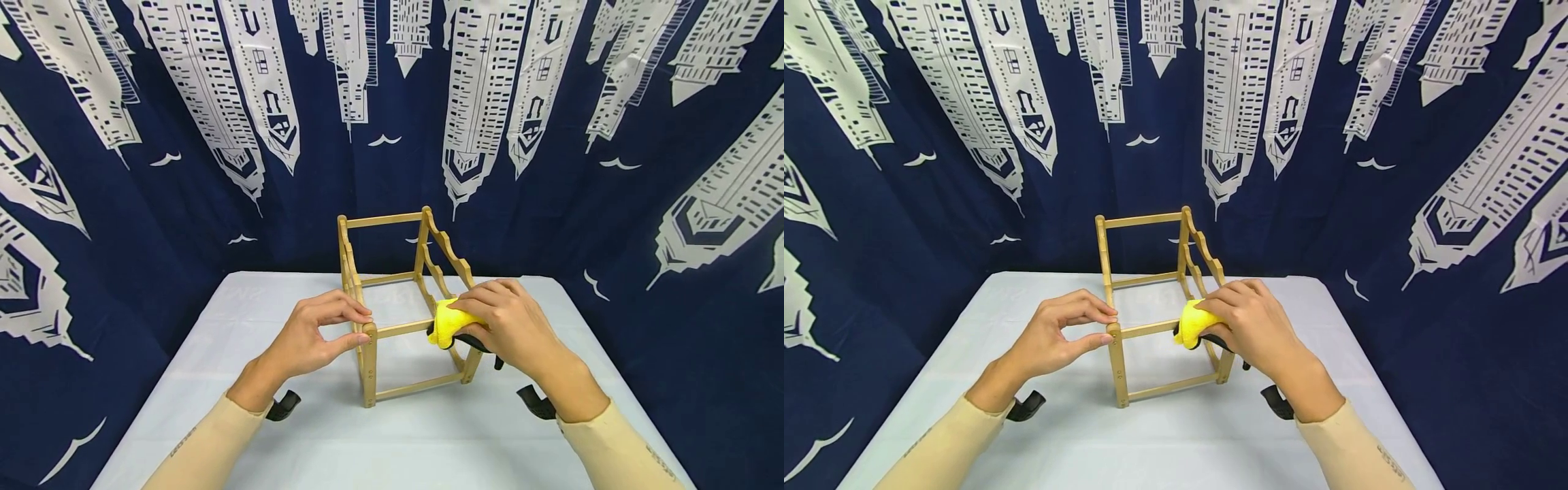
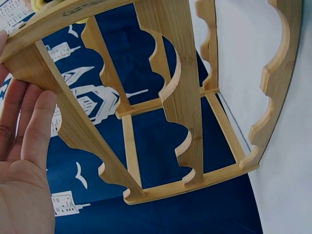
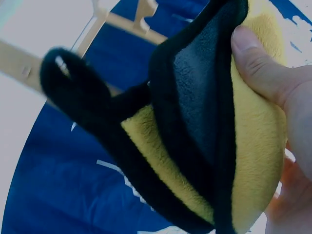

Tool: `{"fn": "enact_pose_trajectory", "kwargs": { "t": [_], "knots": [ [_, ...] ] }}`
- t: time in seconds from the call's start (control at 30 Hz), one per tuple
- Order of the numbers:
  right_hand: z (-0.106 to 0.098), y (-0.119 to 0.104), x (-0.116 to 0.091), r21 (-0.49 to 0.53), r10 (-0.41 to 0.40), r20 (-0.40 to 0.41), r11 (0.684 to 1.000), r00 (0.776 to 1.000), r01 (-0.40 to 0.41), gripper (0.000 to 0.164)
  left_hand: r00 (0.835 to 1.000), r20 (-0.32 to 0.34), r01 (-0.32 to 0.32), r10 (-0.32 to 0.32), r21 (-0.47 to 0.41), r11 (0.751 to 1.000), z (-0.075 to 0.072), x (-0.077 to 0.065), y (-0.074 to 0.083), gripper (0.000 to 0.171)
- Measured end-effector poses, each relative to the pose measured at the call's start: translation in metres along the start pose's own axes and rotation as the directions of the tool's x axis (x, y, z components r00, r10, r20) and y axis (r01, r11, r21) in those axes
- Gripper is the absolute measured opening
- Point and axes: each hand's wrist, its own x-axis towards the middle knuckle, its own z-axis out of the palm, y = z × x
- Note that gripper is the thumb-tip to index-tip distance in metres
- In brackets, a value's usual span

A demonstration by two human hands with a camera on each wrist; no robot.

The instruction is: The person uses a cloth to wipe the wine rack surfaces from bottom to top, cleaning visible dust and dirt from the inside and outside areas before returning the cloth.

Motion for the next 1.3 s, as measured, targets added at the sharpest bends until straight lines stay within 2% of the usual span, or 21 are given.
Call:
{"fn": "enact_pose_trajectory", "kwargs": {
  "t": [0.3,0.7,0.83,1.07,1.3],
  "knots": [
    [-0.006,0.009,-0.003,-0.014,-0.023,0.0,1.0,1.0,0.023,0.048,1.0,0.001,0.0,0.0,0.0,1.0,0.0,-0.003,-0.001,0.027],
    [0.003,0.006,-0.003,0.09,0.015,-0.079,0.996,0.997,-0.008,0.049,1.0,-0.015,-0.005,0.005,-0.007,1.0,0.0,-0.003,-0.001,0.025],
    [0.009,0.003,-0.003,0.138,0.04,-0.08,0.99,0.996,-0.029,0.049,1.0,-0.015,-0.001,0.001,-0.01,1.0,0.002,-0.004,-0.004,0.025],
    [0.019,-0.013,0.007,0.19,0.065,-0.051,0.98,0.997,-0.055,0.047,1.0,-0.014,0.005,-0.005,-0.013,1.0,0.001,-0.002,-0.003,0.024],
    [0.034,-0.046,0.03,0.264,0.008,-0.06,0.965,0.998,0.008,0.045,1.0,-0.024,-0.003,0.002,-0.031,1.0,0.001,-0.003,-0.004,0.025]
  ]
}}
